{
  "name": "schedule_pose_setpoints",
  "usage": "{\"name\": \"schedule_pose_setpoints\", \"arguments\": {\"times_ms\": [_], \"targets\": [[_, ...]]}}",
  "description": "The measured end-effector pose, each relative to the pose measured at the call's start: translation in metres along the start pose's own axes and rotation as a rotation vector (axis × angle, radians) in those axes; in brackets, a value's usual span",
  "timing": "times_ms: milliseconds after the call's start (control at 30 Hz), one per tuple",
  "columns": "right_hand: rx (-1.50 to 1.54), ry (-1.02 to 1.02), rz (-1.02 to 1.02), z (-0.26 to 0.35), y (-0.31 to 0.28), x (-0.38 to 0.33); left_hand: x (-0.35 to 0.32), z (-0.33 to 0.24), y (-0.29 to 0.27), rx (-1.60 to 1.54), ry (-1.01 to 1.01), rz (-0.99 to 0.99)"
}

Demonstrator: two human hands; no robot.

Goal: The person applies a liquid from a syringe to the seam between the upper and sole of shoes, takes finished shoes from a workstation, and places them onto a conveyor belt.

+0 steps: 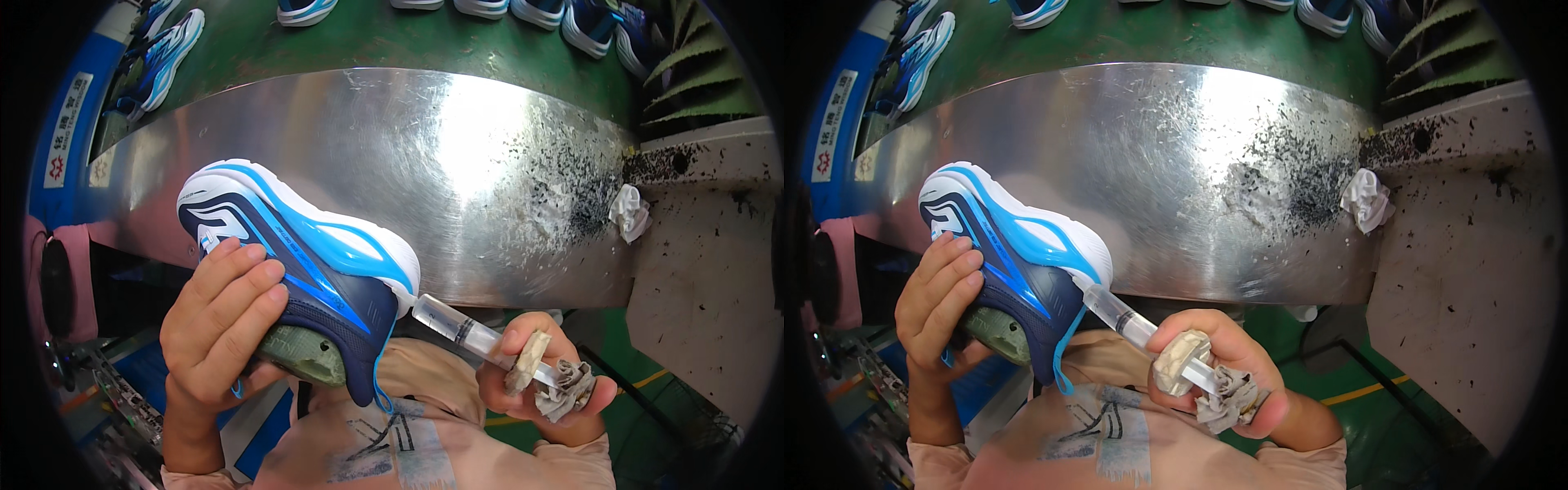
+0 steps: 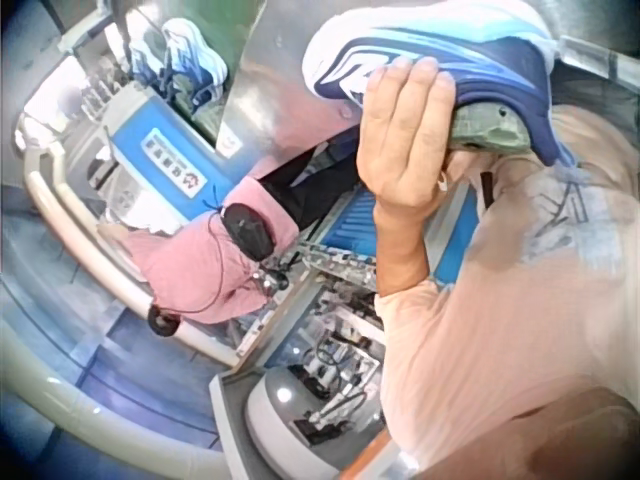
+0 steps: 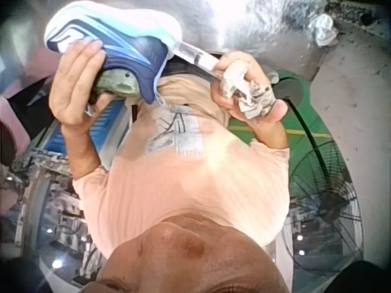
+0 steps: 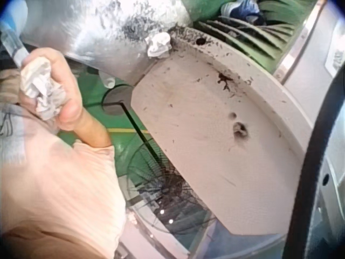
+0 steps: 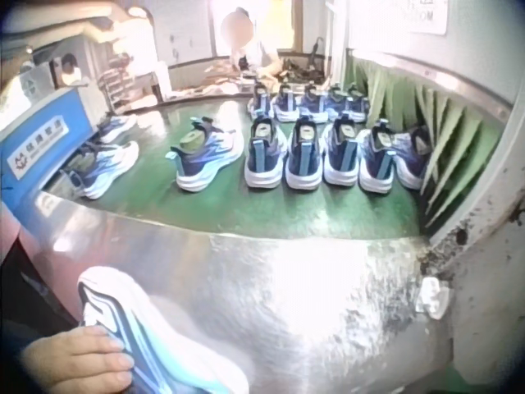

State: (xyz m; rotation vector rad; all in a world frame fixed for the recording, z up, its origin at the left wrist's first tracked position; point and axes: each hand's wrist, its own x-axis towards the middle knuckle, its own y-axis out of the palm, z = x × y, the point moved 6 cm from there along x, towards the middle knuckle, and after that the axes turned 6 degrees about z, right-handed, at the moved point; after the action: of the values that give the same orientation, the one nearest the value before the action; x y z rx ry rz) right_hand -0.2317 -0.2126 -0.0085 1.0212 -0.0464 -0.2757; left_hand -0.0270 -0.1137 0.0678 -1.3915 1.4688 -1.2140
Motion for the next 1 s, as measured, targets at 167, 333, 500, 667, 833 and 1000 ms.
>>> {"name": "schedule_pose_setpoints", "arguments": {"times_ms": [167, 333, 500, 667, 833, 1000], "targets": [[0.119, 0.077, -0.071, -0.004, 0.0, -0.007, 0.016, -0.001, -0.004, 0.017, -0.001, -0.009], [0.169, 0.006, -0.096, -0.013, 0.0, -0.008, 0.036, -0.001, -0.006, 0.045, 0.01, 0.067], [0.033, -0.146, -0.197, -0.018, 0.0, 0.0, 0.066, 0.005, -0.008, 0.116, 0.152, 0.131], [-0.026, -0.247, -0.277, -0.011, -0.006, 0.001, 0.088, -0.005, 0.003, 0.257, 0.349, 0.3], [0.019, -0.293, -0.233, -0.001, -0.012, -0.006, 0.095, -0.022, 0.007, 0.217, 0.119, 0.207], [0.008, -0.331, -0.243, 0.003, -0.013, -0.012, 0.098, -0.033, 0.012, 0.163, -0.128, 0.18]]}}
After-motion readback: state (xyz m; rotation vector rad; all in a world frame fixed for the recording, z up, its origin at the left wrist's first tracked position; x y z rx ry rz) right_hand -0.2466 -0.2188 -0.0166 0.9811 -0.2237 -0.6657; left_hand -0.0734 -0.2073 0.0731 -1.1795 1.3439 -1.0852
